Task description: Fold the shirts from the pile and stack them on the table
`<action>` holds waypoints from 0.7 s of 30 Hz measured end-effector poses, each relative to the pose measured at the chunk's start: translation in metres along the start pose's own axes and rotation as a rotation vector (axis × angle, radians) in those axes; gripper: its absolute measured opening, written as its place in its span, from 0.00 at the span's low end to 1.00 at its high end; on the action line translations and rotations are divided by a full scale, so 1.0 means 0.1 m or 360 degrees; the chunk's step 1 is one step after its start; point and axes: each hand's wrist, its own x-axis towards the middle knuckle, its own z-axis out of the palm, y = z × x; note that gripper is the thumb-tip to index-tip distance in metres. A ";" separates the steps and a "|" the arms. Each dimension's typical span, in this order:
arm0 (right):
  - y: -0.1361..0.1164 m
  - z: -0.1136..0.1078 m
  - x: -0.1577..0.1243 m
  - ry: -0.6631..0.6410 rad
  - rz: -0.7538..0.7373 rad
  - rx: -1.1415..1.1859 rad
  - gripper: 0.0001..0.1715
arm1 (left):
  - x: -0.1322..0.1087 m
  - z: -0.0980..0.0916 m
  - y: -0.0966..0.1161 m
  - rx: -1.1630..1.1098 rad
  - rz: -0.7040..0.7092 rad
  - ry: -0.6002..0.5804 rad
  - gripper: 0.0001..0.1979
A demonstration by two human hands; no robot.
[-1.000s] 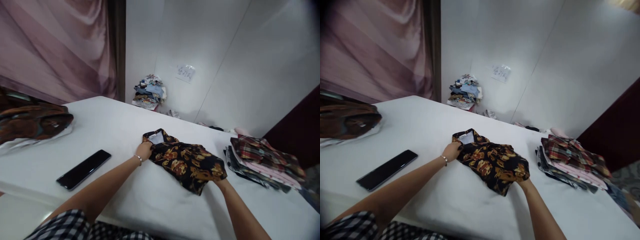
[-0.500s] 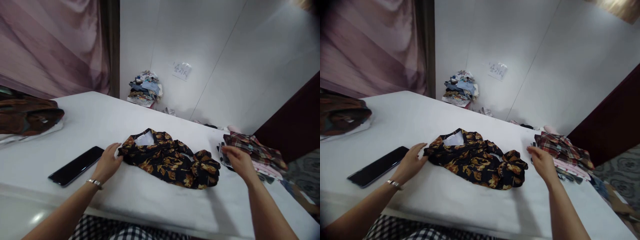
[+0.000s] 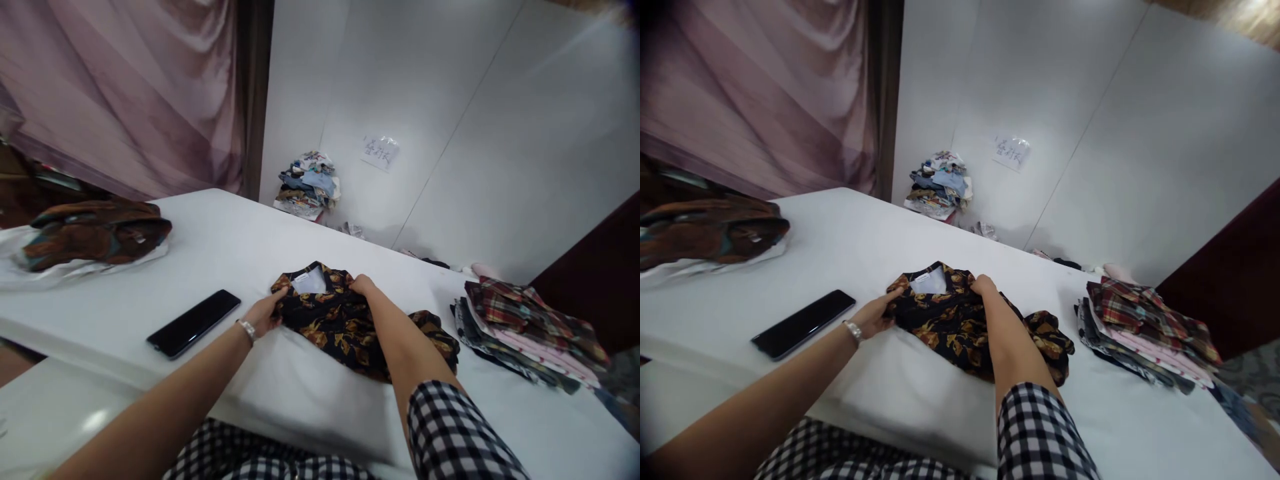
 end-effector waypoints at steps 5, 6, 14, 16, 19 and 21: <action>0.16 -0.62 0.15 0.0518 0.0100 0.0345 0.10 | 0.10 0.14 0.36 0.0112 0.0329 -0.0081 0.08; 0.20 -0.88 0.19 0.0671 0.0108 0.0426 0.13 | 0.09 0.17 0.53 0.0123 0.0452 -0.0110 0.09; 0.41 -2.87 -0.08 0.1744 -0.0647 0.1550 0.06 | -0.30 0.51 2.33 0.0296 0.1581 0.0079 0.21; 0.43 -2.98 -0.27 0.1642 -0.0787 0.1665 0.05 | -0.41 0.51 2.58 0.0498 0.1763 0.0122 0.17; 0.50 -2.89 -0.53 0.1480 -0.0770 0.1715 0.07 | -0.48 0.44 2.73 0.0665 0.1858 0.0170 0.12; 0.56 -2.77 -0.67 0.1454 -0.0735 0.1705 0.07 | -0.50 0.39 2.71 0.0596 0.1829 0.0181 0.12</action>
